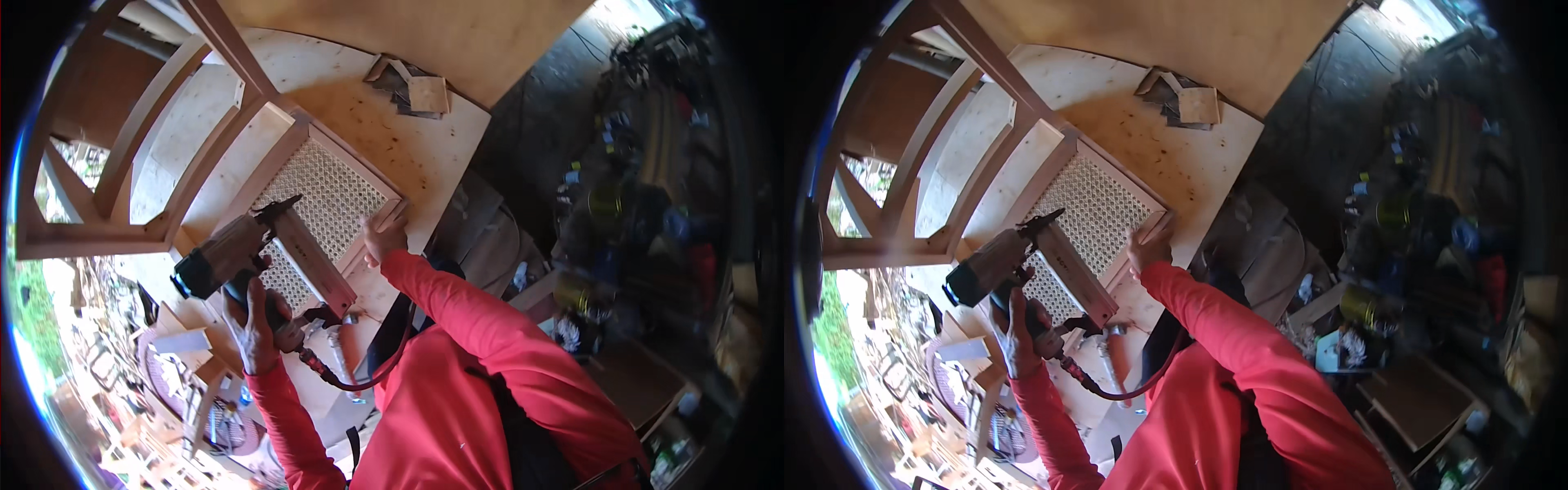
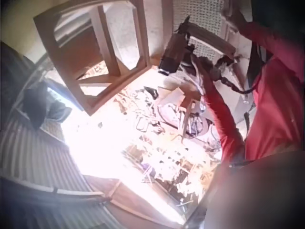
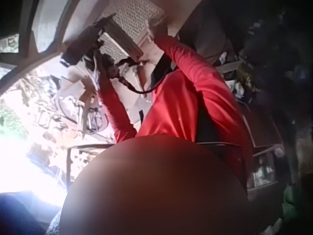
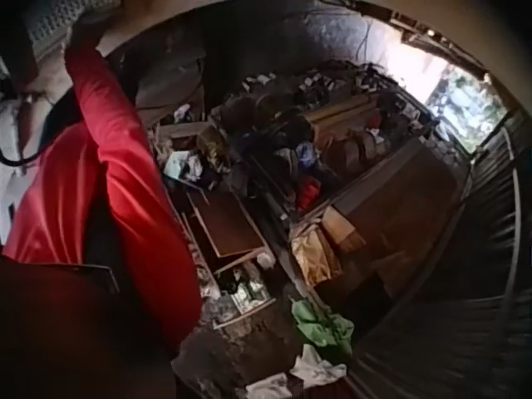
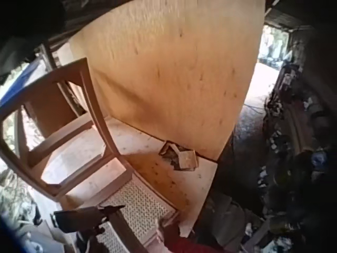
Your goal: Attaching a rattan panel to a wooden chair frame using glue and a pneumatic stapler.
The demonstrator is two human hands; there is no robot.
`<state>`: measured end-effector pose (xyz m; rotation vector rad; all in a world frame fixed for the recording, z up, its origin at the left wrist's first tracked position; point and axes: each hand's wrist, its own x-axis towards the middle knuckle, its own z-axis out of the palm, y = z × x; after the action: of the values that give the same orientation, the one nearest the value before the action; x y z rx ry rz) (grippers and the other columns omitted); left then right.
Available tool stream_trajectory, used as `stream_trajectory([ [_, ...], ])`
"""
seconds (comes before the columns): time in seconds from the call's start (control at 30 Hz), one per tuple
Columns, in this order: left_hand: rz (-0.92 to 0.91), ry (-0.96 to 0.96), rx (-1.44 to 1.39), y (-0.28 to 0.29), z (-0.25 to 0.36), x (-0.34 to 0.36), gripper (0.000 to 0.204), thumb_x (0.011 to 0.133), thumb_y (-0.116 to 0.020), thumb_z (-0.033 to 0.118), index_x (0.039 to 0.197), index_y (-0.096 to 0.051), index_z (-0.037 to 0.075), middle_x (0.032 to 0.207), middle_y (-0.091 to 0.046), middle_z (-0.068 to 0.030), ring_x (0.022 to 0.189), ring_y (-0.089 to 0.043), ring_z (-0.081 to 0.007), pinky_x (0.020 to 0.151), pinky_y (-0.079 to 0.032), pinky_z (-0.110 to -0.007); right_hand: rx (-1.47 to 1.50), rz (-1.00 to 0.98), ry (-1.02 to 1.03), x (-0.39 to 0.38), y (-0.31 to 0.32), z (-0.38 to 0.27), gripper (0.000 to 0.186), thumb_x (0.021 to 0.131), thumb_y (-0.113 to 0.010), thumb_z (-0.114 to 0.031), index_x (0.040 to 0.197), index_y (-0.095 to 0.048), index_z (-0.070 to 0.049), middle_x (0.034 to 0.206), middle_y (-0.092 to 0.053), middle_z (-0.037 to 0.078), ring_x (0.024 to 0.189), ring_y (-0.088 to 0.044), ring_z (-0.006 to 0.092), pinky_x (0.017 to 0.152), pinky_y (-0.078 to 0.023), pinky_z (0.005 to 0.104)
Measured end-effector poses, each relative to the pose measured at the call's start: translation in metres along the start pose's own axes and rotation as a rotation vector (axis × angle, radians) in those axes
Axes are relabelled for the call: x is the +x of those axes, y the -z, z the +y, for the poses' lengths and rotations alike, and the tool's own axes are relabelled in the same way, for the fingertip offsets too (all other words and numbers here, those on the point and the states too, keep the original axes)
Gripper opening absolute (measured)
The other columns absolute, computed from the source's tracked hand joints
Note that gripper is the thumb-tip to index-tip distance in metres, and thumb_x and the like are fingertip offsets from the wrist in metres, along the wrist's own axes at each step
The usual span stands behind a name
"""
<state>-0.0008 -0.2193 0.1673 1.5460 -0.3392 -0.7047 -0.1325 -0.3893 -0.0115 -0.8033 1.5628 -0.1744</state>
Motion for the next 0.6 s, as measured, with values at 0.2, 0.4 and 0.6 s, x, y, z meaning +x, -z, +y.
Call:
stream_trajectory([
  [0.2, -0.158, 0.055, 0.168, -0.003, 0.008, 0.013, 0.032, 0.105, -0.065, 0.02, 0.129, -0.05, 0.005, 0.086, -0.063, -0.0076, 0.053, -0.06, -0.0138, 0.047, -0.048, -0.028, -0.098, 0.233, 0.094, 0.047, -0.022, 0.039, 0.066, 0.09, -0.076, -0.044, 0.115, -0.032, -0.002, 0.087, -0.067, 0.023, 0.05, -0.067, 0.0282, 0.042, -0.06, 0.0408],
  [0.4, -0.237, 0.053, 0.256, 0.008, 0.01, 0.023, 0.032, 0.105, -0.065, 0.021, 0.128, -0.051, 0.004, 0.087, -0.062, -0.0073, 0.051, -0.06, -0.014, 0.045, -0.048, -0.028, -0.135, 0.298, 0.154, 0.055, -0.041, 0.055, 0.062, 0.091, -0.074, -0.043, 0.112, -0.033, -0.002, 0.084, -0.068, 0.022, 0.05, -0.068, 0.0297, 0.043, -0.061, 0.0418],
  [0.6, -0.359, 0.005, 0.315, -0.016, 0.032, 0.047, 0.029, 0.104, -0.064, 0.016, 0.129, -0.051, 0.004, 0.09, -0.062, -0.0066, 0.052, -0.061, -0.0132, 0.044, -0.048, -0.027, -0.118, 0.332, 0.214, 0.054, -0.04, 0.058, 0.061, 0.091, -0.073, -0.044, 0.111, -0.032, -0.004, 0.086, -0.069, 0.024, 0.052, -0.07, 0.0333, 0.044, -0.061, 0.0422],
])
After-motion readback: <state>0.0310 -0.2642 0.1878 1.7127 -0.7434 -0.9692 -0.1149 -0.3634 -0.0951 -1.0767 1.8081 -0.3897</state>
